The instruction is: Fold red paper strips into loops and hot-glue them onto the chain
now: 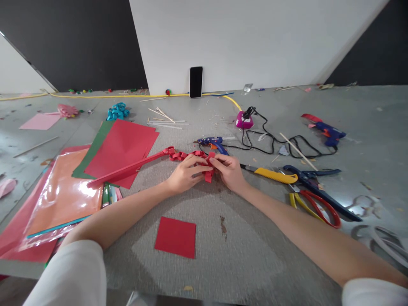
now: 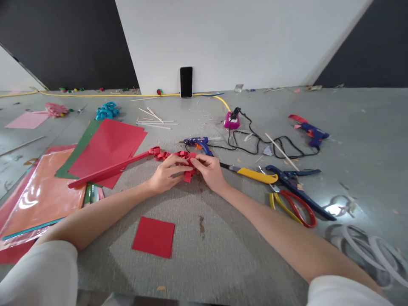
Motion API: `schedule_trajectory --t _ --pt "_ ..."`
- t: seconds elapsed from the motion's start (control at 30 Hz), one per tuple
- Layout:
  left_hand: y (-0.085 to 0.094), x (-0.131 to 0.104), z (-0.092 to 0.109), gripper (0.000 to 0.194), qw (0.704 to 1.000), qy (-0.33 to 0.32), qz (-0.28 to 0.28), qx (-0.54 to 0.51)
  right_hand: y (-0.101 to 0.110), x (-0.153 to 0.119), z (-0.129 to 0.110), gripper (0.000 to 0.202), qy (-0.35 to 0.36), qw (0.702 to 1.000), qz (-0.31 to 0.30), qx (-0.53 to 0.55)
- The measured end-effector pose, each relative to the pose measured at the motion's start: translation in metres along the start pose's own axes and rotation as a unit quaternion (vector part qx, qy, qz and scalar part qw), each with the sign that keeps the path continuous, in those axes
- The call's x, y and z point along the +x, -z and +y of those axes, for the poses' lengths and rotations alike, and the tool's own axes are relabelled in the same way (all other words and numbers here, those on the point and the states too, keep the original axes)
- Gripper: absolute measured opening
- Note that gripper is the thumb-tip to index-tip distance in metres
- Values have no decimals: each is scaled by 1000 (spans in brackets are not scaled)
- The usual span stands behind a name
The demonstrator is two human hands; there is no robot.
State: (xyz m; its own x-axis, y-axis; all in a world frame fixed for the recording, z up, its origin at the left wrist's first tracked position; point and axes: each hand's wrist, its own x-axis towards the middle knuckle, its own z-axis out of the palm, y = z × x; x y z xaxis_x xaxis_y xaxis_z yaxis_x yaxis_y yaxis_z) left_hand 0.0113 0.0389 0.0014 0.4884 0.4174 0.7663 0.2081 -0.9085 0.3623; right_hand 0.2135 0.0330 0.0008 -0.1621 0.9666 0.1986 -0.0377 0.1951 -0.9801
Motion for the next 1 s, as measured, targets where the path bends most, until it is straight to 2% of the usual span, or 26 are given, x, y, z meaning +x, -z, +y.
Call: schedule_trajectory --t 0.27,0.47,0.63,0.8,1.0 --pt "2 0 4 21 999 24 -35 21 0 0 1 33 -18 1000 0 2" --pt "4 1 4 15 999 10 -12 30 -1 0 1 31 -16 1000 3 10" --pt "4 2 3 17 999 -23 -7 23 -1 1 0 34 -18 1000 3 8" --pt "3 2 4 23 1000 -11 6 -1 -2 1 -1 33 -18 1000 1 13" --pt "4 1 3 15 1000 -15 -3 -5 -3 1 -4 35 -15 1000 6 0"
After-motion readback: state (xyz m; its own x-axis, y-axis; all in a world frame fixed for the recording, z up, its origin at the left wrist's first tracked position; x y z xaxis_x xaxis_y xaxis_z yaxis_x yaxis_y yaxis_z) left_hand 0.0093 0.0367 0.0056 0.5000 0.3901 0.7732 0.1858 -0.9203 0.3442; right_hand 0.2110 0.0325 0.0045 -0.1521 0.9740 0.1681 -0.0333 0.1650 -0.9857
